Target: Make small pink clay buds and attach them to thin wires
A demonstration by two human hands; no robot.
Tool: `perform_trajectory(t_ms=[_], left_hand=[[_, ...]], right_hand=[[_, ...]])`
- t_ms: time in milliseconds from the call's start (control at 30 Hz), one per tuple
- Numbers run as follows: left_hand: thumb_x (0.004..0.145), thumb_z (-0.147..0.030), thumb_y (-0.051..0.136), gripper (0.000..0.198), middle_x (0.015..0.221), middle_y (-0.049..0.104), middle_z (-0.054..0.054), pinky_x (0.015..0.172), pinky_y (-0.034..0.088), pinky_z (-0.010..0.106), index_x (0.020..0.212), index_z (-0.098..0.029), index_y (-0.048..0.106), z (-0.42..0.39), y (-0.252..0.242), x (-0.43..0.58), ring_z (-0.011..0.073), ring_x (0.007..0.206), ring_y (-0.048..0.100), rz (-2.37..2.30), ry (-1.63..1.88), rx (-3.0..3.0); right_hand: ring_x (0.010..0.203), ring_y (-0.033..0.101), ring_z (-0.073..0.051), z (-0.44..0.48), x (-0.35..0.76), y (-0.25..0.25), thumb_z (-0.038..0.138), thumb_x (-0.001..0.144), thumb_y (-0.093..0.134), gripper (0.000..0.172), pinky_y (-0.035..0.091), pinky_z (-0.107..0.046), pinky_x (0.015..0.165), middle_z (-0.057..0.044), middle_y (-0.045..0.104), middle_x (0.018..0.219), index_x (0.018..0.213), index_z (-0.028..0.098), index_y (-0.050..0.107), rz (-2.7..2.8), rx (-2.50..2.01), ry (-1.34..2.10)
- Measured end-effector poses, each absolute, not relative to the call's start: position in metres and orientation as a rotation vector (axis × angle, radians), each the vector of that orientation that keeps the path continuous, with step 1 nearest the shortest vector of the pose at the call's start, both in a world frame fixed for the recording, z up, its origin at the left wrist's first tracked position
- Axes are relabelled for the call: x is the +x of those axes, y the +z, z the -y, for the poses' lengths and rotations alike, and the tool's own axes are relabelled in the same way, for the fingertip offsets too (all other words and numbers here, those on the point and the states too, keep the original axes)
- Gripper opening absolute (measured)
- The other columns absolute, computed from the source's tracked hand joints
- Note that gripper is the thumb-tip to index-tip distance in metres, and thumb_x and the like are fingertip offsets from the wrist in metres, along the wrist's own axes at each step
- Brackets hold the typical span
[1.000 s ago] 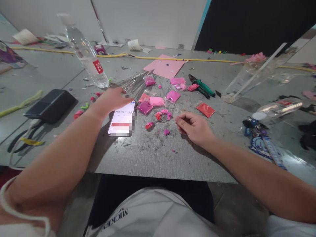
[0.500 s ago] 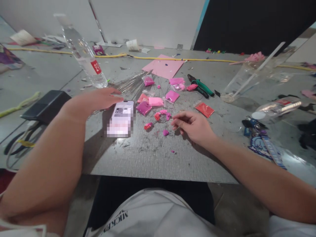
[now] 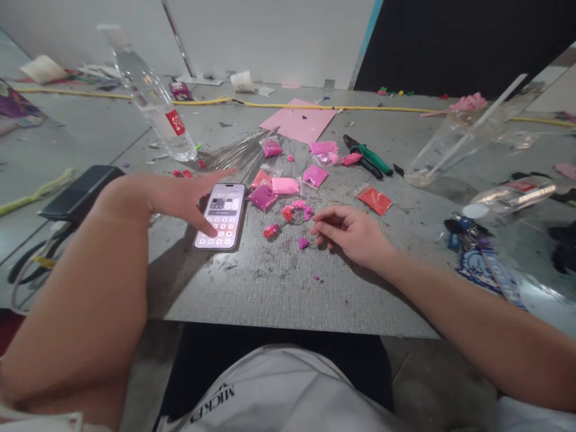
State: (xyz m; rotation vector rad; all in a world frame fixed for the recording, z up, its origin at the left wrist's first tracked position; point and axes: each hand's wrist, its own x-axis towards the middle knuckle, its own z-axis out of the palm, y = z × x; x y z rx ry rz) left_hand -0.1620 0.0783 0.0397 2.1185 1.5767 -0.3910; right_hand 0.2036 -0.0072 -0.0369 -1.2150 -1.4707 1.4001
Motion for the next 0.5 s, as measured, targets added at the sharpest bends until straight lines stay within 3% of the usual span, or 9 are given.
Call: perform_trajectory(t_ms=[100, 167, 233, 333, 400, 500], left_hand=[[0.055, -0.065, 0.092, 0.157, 0.186, 0.007, 0.009, 0.131, 0.03, 0.053, 0.175, -0.044, -0.007, -0.064, 0.037, -0.153, 0.0414, 0.17, 0.017, -1.574, -0.463, 2.169], [0.049, -0.069, 0.095, 0.161, 0.186, 0.005, 0.014, 0.13, 0.026, 0.064, 0.175, -0.044, -0.002, -0.06, 0.035, -0.148, 0.0488, 0.17, 0.008, -1.698, -0.563, 2.165], [0.052, -0.066, 0.095, 0.158, 0.185, 0.011, 0.015, 0.129, 0.03, 0.063, 0.176, -0.044, -0.001, -0.061, 0.033, -0.148, 0.0501, 0.168, 0.015, -1.697, -0.516, 2.18], [0.078, -0.058, 0.082, 0.129, 0.18, 0.032, 0.011, 0.126, 0.039, 0.049, 0.176, -0.04, 0.0, -0.071, 0.034, -0.157, 0.0384, 0.159, 0.043, -1.667, -0.31, 2.143], [0.095, -0.05, 0.064, 0.098, 0.168, 0.053, 0.01, 0.117, 0.048, 0.044, 0.176, -0.036, 0.011, -0.078, 0.036, -0.163, 0.0307, 0.138, 0.064, -1.793, -0.194, 2.039], [0.103, -0.046, 0.052, 0.071, 0.156, 0.064, 0.009, 0.117, 0.048, 0.044, 0.169, -0.026, 0.039, -0.083, 0.038, -0.161, 0.0279, 0.128, 0.068, -1.959, -0.155, 1.976]], right_hand=[[0.07, 0.074, -0.015, 0.007, 0.204, -0.037, 0.034, 0.092, 0.079, 0.019, 0.052, -0.025, 0.053, -0.004, 0.079, 0.089, 0.103, 0.021, 0.071, 1.482, -1.223, 1.406], [0.07, 0.073, -0.015, 0.007, 0.204, -0.038, 0.036, 0.091, 0.08, 0.021, 0.053, -0.026, 0.054, -0.004, 0.078, 0.089, 0.103, 0.022, 0.071, 1.489, -1.22, 1.411], [0.069, 0.073, -0.015, 0.006, 0.204, -0.038, 0.036, 0.09, 0.08, 0.022, 0.053, -0.026, 0.054, -0.004, 0.078, 0.089, 0.103, 0.022, 0.071, 1.493, -1.216, 1.418], [0.07, 0.073, -0.015, 0.006, 0.205, -0.037, 0.036, 0.091, 0.08, 0.021, 0.053, -0.026, 0.054, -0.003, 0.078, 0.088, 0.104, 0.022, 0.07, 1.505, -1.231, 1.422], [0.07, 0.074, -0.016, 0.007, 0.204, -0.035, 0.035, 0.091, 0.08, 0.021, 0.053, -0.026, 0.055, -0.003, 0.078, 0.087, 0.104, 0.022, 0.07, 1.508, -1.243, 1.42], [0.069, 0.074, -0.016, 0.008, 0.204, -0.034, 0.035, 0.09, 0.08, 0.022, 0.052, -0.027, 0.056, -0.004, 0.078, 0.085, 0.104, 0.021, 0.07, 1.499, -1.249, 1.423]])
